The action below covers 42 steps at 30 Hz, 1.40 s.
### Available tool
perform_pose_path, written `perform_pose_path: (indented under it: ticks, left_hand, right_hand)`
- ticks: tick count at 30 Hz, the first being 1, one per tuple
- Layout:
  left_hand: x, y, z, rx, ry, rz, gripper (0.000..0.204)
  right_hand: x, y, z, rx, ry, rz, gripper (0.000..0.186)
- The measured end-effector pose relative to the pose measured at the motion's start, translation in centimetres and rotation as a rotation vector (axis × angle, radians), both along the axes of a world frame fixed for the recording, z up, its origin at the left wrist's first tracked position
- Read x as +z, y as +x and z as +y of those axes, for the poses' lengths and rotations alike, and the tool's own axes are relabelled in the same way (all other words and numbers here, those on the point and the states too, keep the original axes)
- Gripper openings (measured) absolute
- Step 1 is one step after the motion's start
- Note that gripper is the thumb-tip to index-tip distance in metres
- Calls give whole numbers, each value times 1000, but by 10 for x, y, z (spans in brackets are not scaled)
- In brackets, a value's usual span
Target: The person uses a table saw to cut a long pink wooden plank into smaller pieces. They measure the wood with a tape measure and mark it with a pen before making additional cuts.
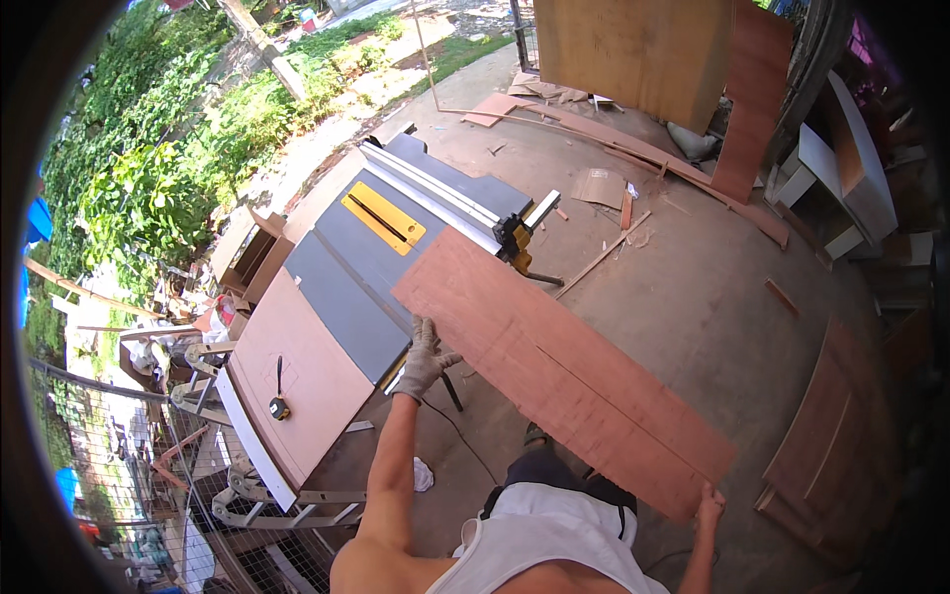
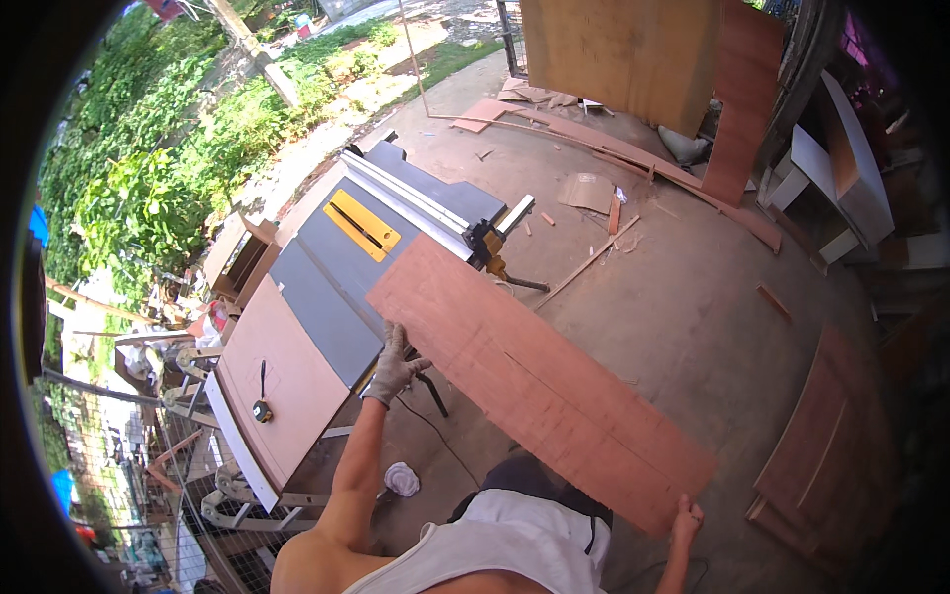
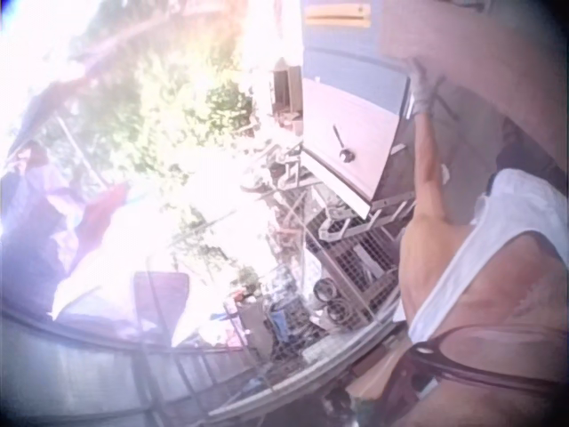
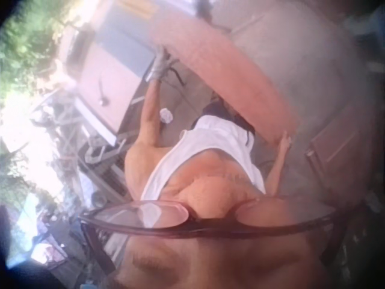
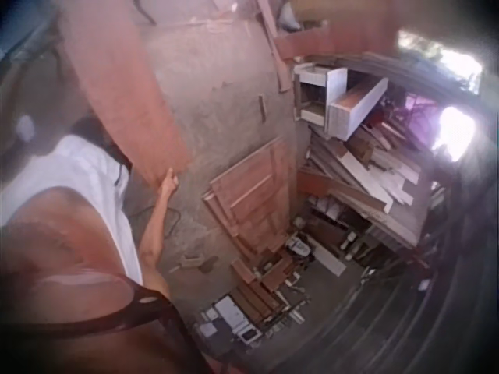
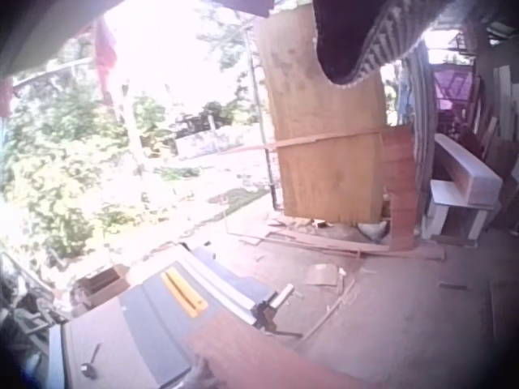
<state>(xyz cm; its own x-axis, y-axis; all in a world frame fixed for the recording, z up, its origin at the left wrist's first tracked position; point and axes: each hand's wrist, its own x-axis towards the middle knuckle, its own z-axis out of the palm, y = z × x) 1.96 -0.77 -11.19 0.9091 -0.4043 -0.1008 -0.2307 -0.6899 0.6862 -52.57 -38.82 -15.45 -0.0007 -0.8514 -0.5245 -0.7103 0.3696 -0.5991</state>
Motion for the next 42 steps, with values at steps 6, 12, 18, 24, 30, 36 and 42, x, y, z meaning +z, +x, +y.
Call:
perform_pose_path:
  ticks: [6, 12, 18, 24, 30, 36, 42]
  left_hand:
    - [-20, 20, 25, -3, 129, -62, 97]
    - [-10, 25, 19, 61, 312, -65, 98]
    - [-5, 35, 28, -72, 505, -35, 99]
    - [-15, 47, 26, -40, 534, -71, 103]
    - [-13, 61, 34, -67, 524, -25, 103]
    - [-12, 77, 39, -38, 485, -21, 102]
    - [14, 82, 30, -18, 533, 17, 102]
  right_hand:
    - [-23, -3, -6, 26, 24, 18, 37]
    - [-33, -23, -3, 192, 68, -72, 28]
    - [-45, -16, -2, 139, 39, -77, 23]
    - [-19, 16, 1, 165, 21, -98, 21]
    - [-23, 22, 2, 203, 38, -84, 22]
    - [-10, 41, 8, 231, 89, -94, 24]
    - [-4, 57, 16, 206, 137, -136, 25]
